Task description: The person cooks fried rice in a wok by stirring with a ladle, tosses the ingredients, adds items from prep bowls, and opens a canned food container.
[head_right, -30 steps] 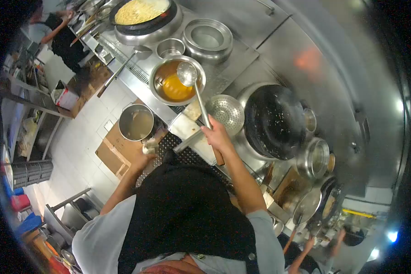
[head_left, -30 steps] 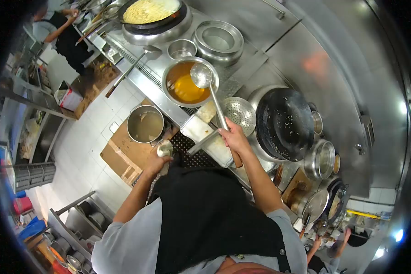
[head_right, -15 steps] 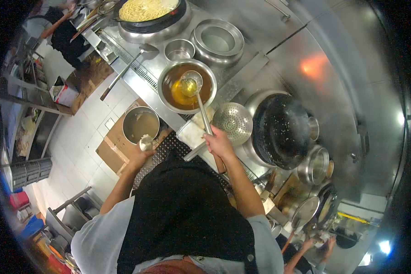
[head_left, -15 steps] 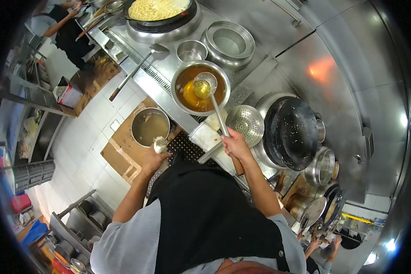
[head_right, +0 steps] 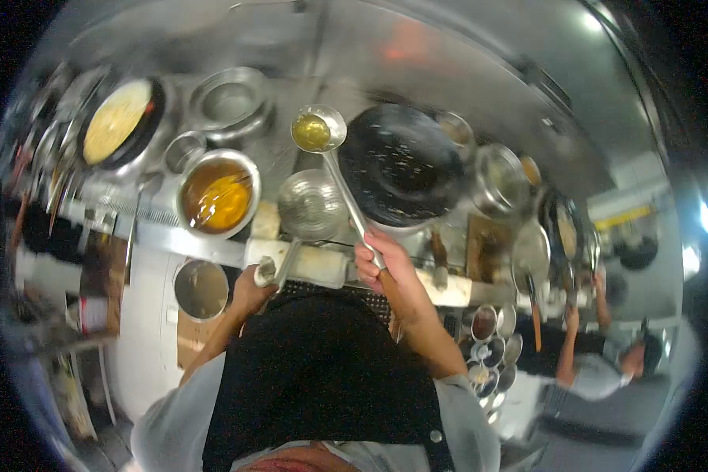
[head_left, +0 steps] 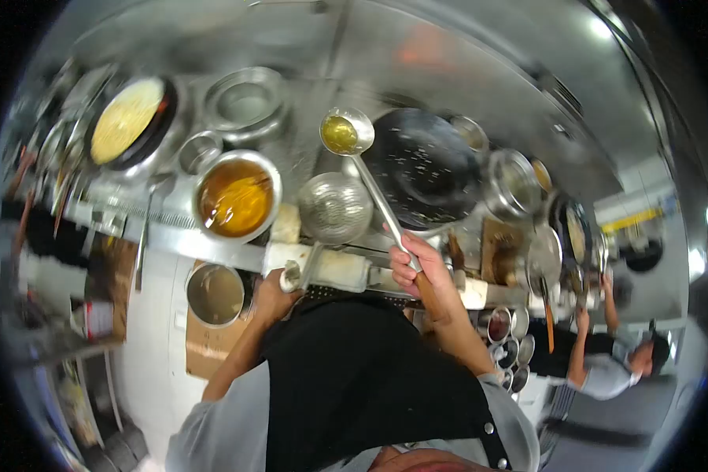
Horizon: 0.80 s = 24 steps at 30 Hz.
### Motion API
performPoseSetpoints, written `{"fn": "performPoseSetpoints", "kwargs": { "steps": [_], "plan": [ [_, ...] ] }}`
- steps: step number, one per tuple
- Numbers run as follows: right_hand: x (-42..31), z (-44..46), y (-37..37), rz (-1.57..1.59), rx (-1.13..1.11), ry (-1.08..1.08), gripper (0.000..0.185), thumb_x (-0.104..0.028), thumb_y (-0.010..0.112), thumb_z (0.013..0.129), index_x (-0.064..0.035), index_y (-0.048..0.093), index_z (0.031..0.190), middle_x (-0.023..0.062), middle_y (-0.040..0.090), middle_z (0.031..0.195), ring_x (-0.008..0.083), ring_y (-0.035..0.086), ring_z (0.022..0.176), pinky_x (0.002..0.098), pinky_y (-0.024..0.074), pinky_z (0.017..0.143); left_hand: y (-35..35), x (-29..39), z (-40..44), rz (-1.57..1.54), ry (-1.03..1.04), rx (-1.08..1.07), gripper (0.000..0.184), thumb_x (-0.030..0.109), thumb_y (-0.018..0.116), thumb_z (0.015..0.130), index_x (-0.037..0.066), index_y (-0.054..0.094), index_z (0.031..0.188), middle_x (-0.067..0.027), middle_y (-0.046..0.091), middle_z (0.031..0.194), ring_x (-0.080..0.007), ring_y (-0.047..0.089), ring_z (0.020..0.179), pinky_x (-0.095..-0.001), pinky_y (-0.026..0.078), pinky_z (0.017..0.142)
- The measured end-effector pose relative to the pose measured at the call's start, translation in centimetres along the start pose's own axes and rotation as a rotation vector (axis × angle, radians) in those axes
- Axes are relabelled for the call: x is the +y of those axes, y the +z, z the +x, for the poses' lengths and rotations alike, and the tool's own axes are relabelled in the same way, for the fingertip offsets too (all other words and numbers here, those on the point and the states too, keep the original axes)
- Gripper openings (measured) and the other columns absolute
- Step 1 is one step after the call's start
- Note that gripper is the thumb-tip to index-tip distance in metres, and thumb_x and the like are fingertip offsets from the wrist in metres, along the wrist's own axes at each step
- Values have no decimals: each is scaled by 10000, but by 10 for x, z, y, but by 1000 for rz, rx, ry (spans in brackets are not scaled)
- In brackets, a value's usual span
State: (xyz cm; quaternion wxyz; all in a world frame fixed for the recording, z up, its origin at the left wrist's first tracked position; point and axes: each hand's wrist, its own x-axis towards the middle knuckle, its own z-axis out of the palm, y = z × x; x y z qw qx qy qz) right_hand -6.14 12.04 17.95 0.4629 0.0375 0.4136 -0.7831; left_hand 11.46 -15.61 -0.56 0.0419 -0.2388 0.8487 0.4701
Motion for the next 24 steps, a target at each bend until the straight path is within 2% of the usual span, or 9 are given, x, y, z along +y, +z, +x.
{"fn": "performPoseSetpoints", "kwargs": {
  "steps": [3, 6, 9, 11, 13, 14, 17, 21, 24],
  "plan": [
    [-28, -49, -43, -133, 182, -160, 314, -189, 542, 1031, -124, 524, 1338, -4, 503, 728, 107, 474, 514, 254, 357, 430, 9, 43, 8, -48, 92, 40, 649, 254, 855, 703, 33, 615, 1264, -250, 673, 1195, -402, 653, 1109, -453, 502, 974],
    [-67, -52, -108, -737, 375, -233, 441, -161, 589, 996, -114, 487, 1423, -25, 521, 673, 92, 482, 489, 262, 391, 436, 36, 46, 30, -83, 249, 192, 648, 220, 837, 743, -50, 573, 1269, -276, 676, 1153, -380, 674, 1073, -434, 526, 921],
    [-111, -42, -169, -790, 514, -231, 468, -141, 623, 960, -128, 541, 1420, -40, 508, 651, 75, 450, 470, 250, 376, 428, 51, 89, 36, -266, 126, -54, 634, 181, 824, 760, -59, 556, 1282, -281, 683, 1112, -399, 676, 1047, -428, 527, 895],
    [-119, -36, -205, -687, 565, -307, 557, -158, 651, 938, -92, 505, 1472, 47, 656, 769, 153, 596, 592, 296, 503, 553, 62, 124, 29, -250, -12, -105, 573, 143, 808, 773, -46, 565, 1256, -260, 698, 1068, -401, 683, 1009, -417, 529, 869],
    [-91, -20, -254, -1514, 942, -692, 666, -183, 679, 913, -40, 431, 1514, 198, 736, 1054, 270, 715, 892, 341, 554, 808, 87, 123, 33, -301, 81, -16, 536, 142, 805, 777, -33, 579, 1231, -234, 707, 1060, -367, 691, 991, -411, 529, 871],
    [-86, -28, -266, -1354, 875, -753, 715, -193, 697, 894, -3, 397, 1515, 293, 647, 1272, 312, 662, 1172, 349, 489, 986, 99, 123, 30, -200, 231, 112, 526, 144, 809, 781, -29, 590, 1227, -217, 709, 1054, -351, 692, 997, -411, 526, 882],
    [-98, -75, -276, -1158, 824, -321, 696, -149, 676, 887, 43, 402, 1496, 279, 580, 1388, 272, 586, 1290, 294, 417, 1070, 111, 142, 9, -328, -59, -51, 562, 179, 825, 767, -22, 595, 1239, -211, 705, 1067, -348, 683, 1017, -416, 517, 904],
    [-82, -80, -293, -1379, 905, -25, 696, -121, 686, 895, 34, 394, 1508, 224, 616, 1370, 208, 630, 1175, 300, 461, 999, 141, 84, -10, -58, -38, 8, 565, 240, 845, 735, -18, 634, 1192, -207, 707, 1080, -329, 687, 1021, -413, 520, 898],
    [-25, -62, -369, -982, 900, -826, 671, -156, 677, 915, -16, 413, 1516, 174, 689, 844, 125, 583, 728, 314, 506, 672, 141, 90, -30, -113, -102, 6, 516, 216, 830, 753, -12, 652, 1179, -208, 707, 1121, -321, 690, 1030, -396, 524, 888]
  ]
}}
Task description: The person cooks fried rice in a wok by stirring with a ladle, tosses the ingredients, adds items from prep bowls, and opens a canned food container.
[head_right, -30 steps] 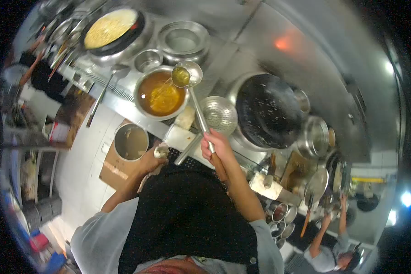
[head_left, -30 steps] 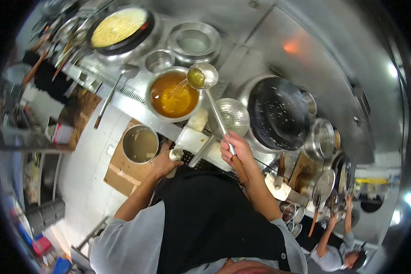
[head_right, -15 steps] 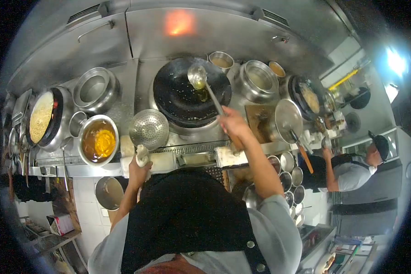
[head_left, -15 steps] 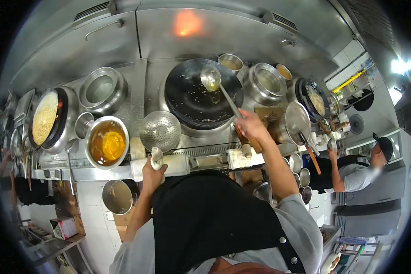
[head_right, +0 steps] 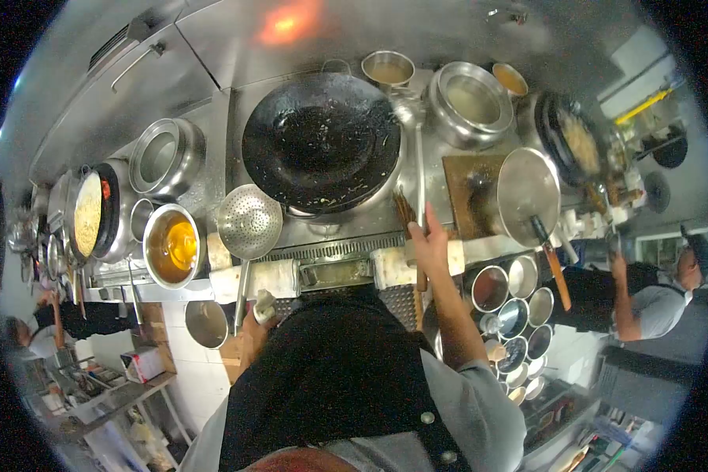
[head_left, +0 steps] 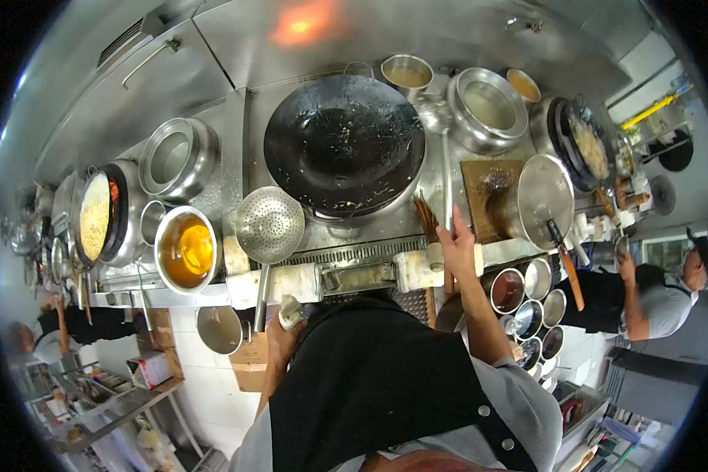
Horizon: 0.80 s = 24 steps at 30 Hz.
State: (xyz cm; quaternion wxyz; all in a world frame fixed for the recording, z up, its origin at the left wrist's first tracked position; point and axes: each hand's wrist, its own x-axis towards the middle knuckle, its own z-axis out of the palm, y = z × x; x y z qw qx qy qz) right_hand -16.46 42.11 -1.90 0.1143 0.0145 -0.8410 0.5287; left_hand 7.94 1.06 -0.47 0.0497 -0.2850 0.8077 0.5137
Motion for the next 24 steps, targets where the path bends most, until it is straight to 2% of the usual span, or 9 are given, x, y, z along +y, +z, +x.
{"fn": "performPoseSetpoints", "kwargs": {
  "steps": [3, 5, 7, 10, 13, 15, 17, 19, 24],
  "plan": [
    [-11, -31, -21, -124, 32, 247, 662, -164, 667, 920, -25, 413, 1515, 200, 667, 760, 163, 598, 640, 346, 509, 627, -5, 6, 3, -11, -24, -31, 506, 194, 819, 769, -19, 644, 1193, -186, 715, 1124, -289, 697, 1011, -379, 528, 878],
    [-9, -49, -44, -383, -7, 189, 672, -143, 664, 890, -61, 428, 1514, 278, 663, 792, 369, 677, 661, 422, 526, 639, -6, 4, 11, -124, -88, -81, 532, 199, 818, 776, -26, 621, 1215, -174, 723, 1107, -269, 699, 989, -380, 531, 876],
    [10, -74, -56, -589, -137, 270, 701, -149, 686, 851, -49, 443, 1502, 300, 670, 877, 437, 675, 794, 464, 539, 705, -10, 12, 23, -13, -9, -108, 563, 218, 821, 777, -30, 599, 1232, -197, 721, 1097, -314, 702, 1004, -396, 533, 887],
    [41, -108, -44, -693, -130, 172, 713, -152, 680, 825, -130, 462, 1503, 275, 675, 873, 438, 676, 813, 534, 531, 726, -10, 65, 36, 336, 155, -200, 644, 254, 850, 720, -40, 587, 1229, -277, 691, 1104, -416, 679, 1046, -453, 534, 887],
    [54, -115, -38, -846, -101, 270, 543, -244, 619, 888, -195, 565, 1426, 231, 689, 989, 425, 680, 892, 506, 548, 775, 0, 67, 69, 433, 413, -423, 670, 231, 840, 698, -42, 571, 1247, -269, 694, 1083, -414, 681, 1024, -459, 535, 873],
    [-9, -123, -40, -783, 15, 389, 472, -263, 605, 913, -179, 608, 1377, 216, 676, 1131, 390, 679, 1016, 494, 538, 880, 5, 98, 69, 451, 556, -607, 663, 181, 814, 689, -45, 567, 1262, -271, 687, 1103, -422, 669, 1044, -455, 524, 913],
    [-51, -157, -40, -703, 138, 406, 449, -274, 612, 923, -157, 618, 1357, 238, 677, 1116, 410, 672, 989, 488, 548, 844, 19, 100, 69, 448, 818, -529, 654, 128, 781, 683, -49, 573, 1278, -285, 672, 1137, -431, 647, 1094, -446, 499, 974],
    [-57, -218, -37, -533, 190, 383, 396, -328, 629, 935, -125, 676, 1272, 221, 695, 1134, 402, 678, 1015, 488, 547, 893, 30, 92, 67, 424, 816, -631, 650, 101, 757, 701, -62, 564, 1300, -293, 656, 1176, -438, 628, 1129, -448, 470, 1024],
    [-37, -454, 15, -528, -28, 1004, 387, -369, 603, 902, -63, 731, 1101, 253, 710, 1051, 425, 690, 980, 507, 546, 886, 33, 75, 22, 470, 713, -1052, 520, 129, 793, 724, -27, 611, 1185, -259, 709, 1037, -424, 691, 995, -445, 532, 858]
  ]
}}
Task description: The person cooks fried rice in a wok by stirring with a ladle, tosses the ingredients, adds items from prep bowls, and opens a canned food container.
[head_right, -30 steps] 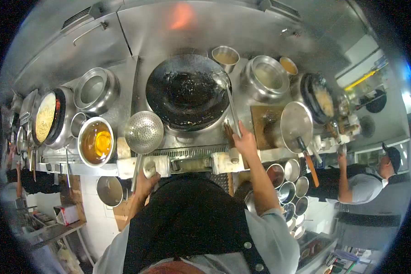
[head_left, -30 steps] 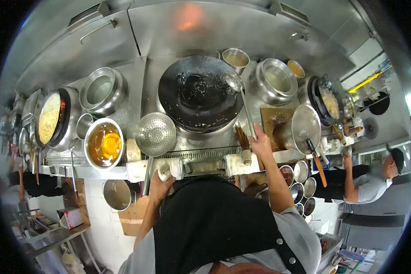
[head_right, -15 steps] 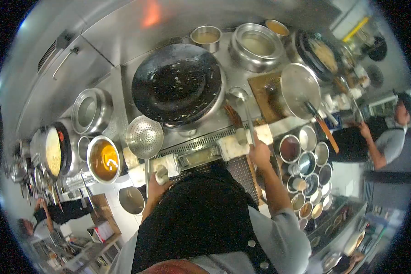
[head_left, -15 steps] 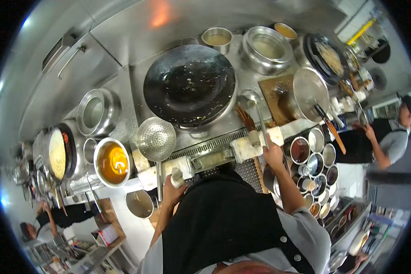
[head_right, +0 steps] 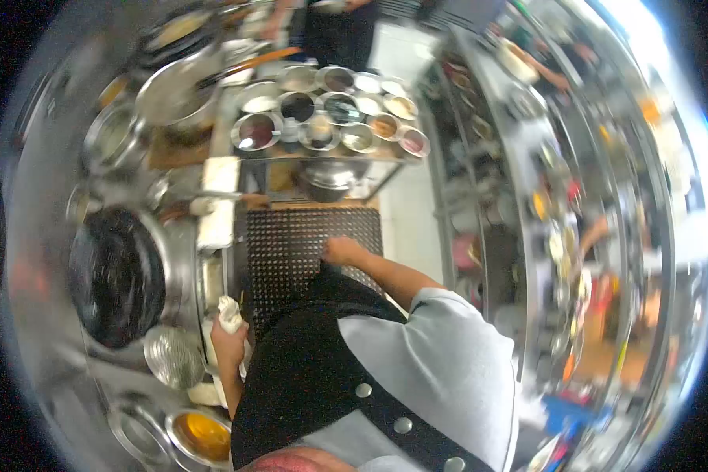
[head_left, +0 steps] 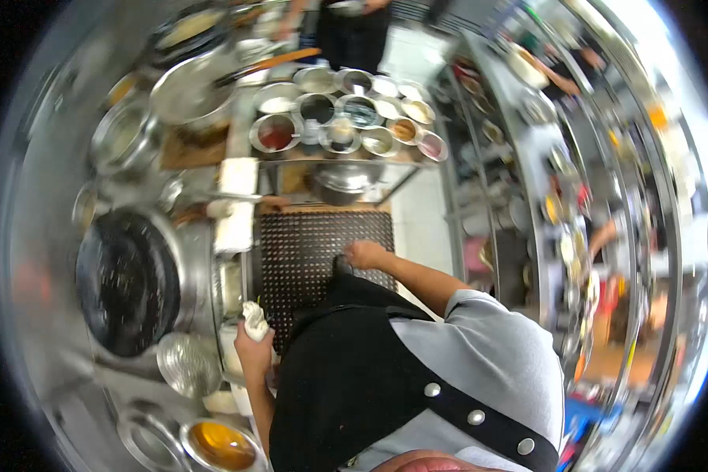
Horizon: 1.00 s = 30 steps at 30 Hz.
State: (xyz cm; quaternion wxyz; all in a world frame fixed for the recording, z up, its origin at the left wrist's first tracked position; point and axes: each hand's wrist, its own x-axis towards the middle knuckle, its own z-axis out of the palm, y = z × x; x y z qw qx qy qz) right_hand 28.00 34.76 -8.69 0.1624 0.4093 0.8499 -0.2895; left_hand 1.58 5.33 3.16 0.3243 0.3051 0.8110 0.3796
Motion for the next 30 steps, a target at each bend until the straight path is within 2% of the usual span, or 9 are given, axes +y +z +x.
{"fn": "performPoseSetpoints", "kwargs": {
  "steps": [3, 6, 9, 13, 16, 18, 20, 23, 30],
  "plan": [
    [130, -71, 117, -59, -246, 104, 387, -336, 581, 897, -26, 729, 1075, 254, 723, 971, 402, 722, 894, 500, 587, 799, 34, -14, -24, 46, 52, -100, 488, 167, 820, 728, -3, 615, 1137, -221, 718, 1000, -441, 690, 948, -459, 535, 814],
    [167, -164, 123, 376, -404, 532, 389, -325, 585, 917, 1, 718, 1084, 215, 731, 931, 353, 739, 789, 479, 621, 668, 71, -87, -30, 288, 60, -127, 499, 174, 843, 717, 5, 622, 1131, -202, 707, 1001, -452, 667, 951, -468, 524, 830],
    [228, -227, 163, 677, -119, 762, 370, -289, 626, 868, 42, 742, 985, 225, 733, 871, 333, 733, 667, 468, 610, 578, 91, -105, -48, 420, 187, -185, 519, 184, 862, 704, 14, 624, 1133, -198, 694, 1035, -455, 643, 988, -477, 506, 864],
    [265, -294, 161, 846, 209, 698, 391, -294, 634, 887, 24, 726, 1095, 214, 741, 895, 305, 728, 671, 423, 613, 609, 132, -27, -97, 424, 210, -253, 503, 137, 825, 753, -10, 614, 1186, -185, 677, 1076, -378, 667, 948, -452, 520, 846],
    [288, -366, 161, 931, 357, 695, 437, -317, 651, 891, -34, 699, 1220, 202, 742, 907, 284, 716, 652, 398, 602, 603, 196, 2, -130, -64, -144, -264, 495, 93, 778, 814, -43, 586, 1250, -147, 672, 1094, -225, 670, 842, -353, 544, 729],
    [306, -422, 178, 949, 430, 646, 509, -356, 643, 927, -92, 622, 1362, 124, 742, 858, 212, 677, 634, 350, 572, 550, 251, -12, -132, -43, -80, -393, 502, 91, 778, 812, -45, 579, 1252, -154, 678, 1085, -235, 670, 851, -357, 541, 753],
    [325, -498, 202, 1003, 470, 780, 507, -376, 683, 894, -97, 659, 1316, 197, 736, 981, 278, 704, 674, 405, 581, 647, 300, 12, -161, 139, 170, -370, 515, 77, 781, 791, -44, 575, 1246, -153, 694, 1030, -255, 669, 875, -368, 530, 815],
    [359, -613, 278, 872, 634, 964, 436, -366, 666, 897, -83, 716, 1226, 192, 735, 876, 272, 699, 631, 407, 586, 658, 359, 94, -221, 305, 328, -632, 535, 118, 835, 743, -15, 605, 1207, -140, 706, 1040, -238, 663, 909, -371, 520, 847],
    [368, -760, 342, 1518, 999, 1349, 383, -312, 670, 922, -40, 681, 1192, 99, 725, 933, 216, 710, 698, 376, 576, 526, 456, 137, -249, 552, 573, -798, 479, 179, 852, 708, 19, 661, 1118, -174, 691, 1081, -378, 665, 1032, -426, 512, 894]
  ]
}}
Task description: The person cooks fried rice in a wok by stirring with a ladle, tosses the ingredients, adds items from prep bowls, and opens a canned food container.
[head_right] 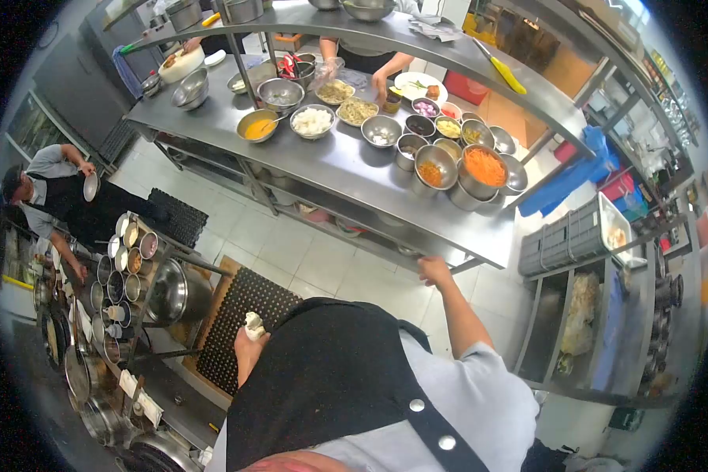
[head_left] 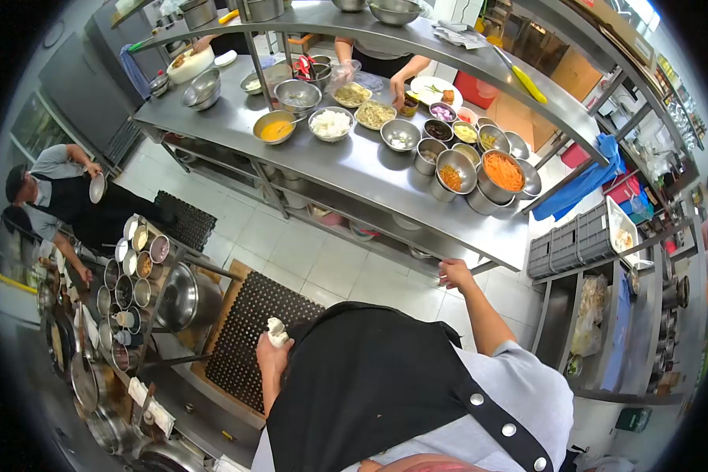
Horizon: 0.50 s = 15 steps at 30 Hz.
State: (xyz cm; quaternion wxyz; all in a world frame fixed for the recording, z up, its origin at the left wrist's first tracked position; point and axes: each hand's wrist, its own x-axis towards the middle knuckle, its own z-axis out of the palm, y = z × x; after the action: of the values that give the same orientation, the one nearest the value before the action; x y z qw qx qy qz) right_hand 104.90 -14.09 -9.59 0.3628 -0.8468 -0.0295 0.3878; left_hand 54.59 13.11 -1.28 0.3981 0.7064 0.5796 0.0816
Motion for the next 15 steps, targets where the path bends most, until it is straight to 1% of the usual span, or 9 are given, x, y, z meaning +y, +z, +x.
{"fn": "performPoseSetpoints", "kwargs": {
  "steps": [1, 4, 5, 7, 9, 11, 12, 14, 15],
  "plan": [
    [0, 4, -4, 91, 21, 21, 390, -322, 670, 928, -47, 671, 1204, 92, 721, 937, 210, 704, 695, 370, 571, 524, 3, 5, 7, 5, -10, -5, 479, 179, 852, 708, 19, 661, 1118, -174, 691, 1081, -378, 665, 1032, -426, 512, 894],
    [-24, 39, 6, 150, -36, -49, 389, -332, 654, 963, -62, 648, 1244, 77, 706, 929, 185, 696, 728, 347, 549, 527, 15, 4, 34, 22, 13, -31, 493, 184, 853, 707, 18, 665, 1131, -164, 681, 1100, -374, 659, 1039, -421, 509, 903],
    [-49, 47, 12, 182, -49, -83, 377, -322, 647, 980, -67, 645, 1257, 73, 699, 920, 168, 694, 736, 332, 532, 525, 20, 1, 45, 30, 30, -27, 503, 185, 855, 703, 18, 666, 1138, -167, 678, 1107, -376, 658, 1042, -426, 508, 906],
    [-117, 54, 15, 238, -115, -185, 362, -330, 620, 1003, -75, 645, 1259, 56, 705, 959, 157, 694, 804, 325, 538, 576, 26, 6, 67, 34, 44, -39, 513, 186, 856, 699, 17, 667, 1145, -170, 676, 1115, -379, 656, 1045, -431, 507, 909],
    [-188, 71, 12, 241, -105, -222, 356, -325, 601, 1015, -72, 644, 1261, 38, 705, 988, 150, 690, 809, 296, 530, 591, 31, 23, 96, 43, 14, -109, 520, 186, 858, 691, 14, 673, 1146, -180, 670, 1122, -388, 651, 1055, -440, 506, 913],
    [-254, 78, 3, 217, -54, -391, 359, -325, 604, 1013, -78, 643, 1271, 38, 703, 1002, 141, 683, 801, 280, 525, 588, 40, 36, 134, 37, 7, -149, 505, 179, 857, 692, 9, 677, 1132, -185, 671, 1121, -389, 651, 1059, -439, 505, 915],
    [-283, 92, -8, 201, -36, -386, 359, -325, 604, 1013, -78, 643, 1271, 38, 703, 1002, 141, 683, 801, 280, 525, 588, 44, 41, 155, 40, -7, -171, 489, 172, 855, 693, 5, 682, 1119, -190, 672, 1120, -389, 651, 1063, -438, 505, 916],
    [-338, 128, -26, 137, -3, -413, 416, -344, 616, 998, -39, 629, 1282, 59, 708, 1020, 127, 672, 804, 270, 525, 580, 54, 40, 203, -46, -10, -180, 460, 166, 853, 705, -3, 687, 1100, -203, 681, 1111, -383, 665, 1043, -438, 512, 905],
    [-359, 152, -35, 100, 67, -462, 411, -312, 609, 994, -27, 624, 1290, 50, 705, 1013, 123, 669, 762, 254, 519, 566, 58, 47, 224, -99, -35, -183, 454, 164, 852, 710, -2, 686, 1100, -207, 684, 1104, -382, 670, 1034, -439, 515, 900]
  ]
}}
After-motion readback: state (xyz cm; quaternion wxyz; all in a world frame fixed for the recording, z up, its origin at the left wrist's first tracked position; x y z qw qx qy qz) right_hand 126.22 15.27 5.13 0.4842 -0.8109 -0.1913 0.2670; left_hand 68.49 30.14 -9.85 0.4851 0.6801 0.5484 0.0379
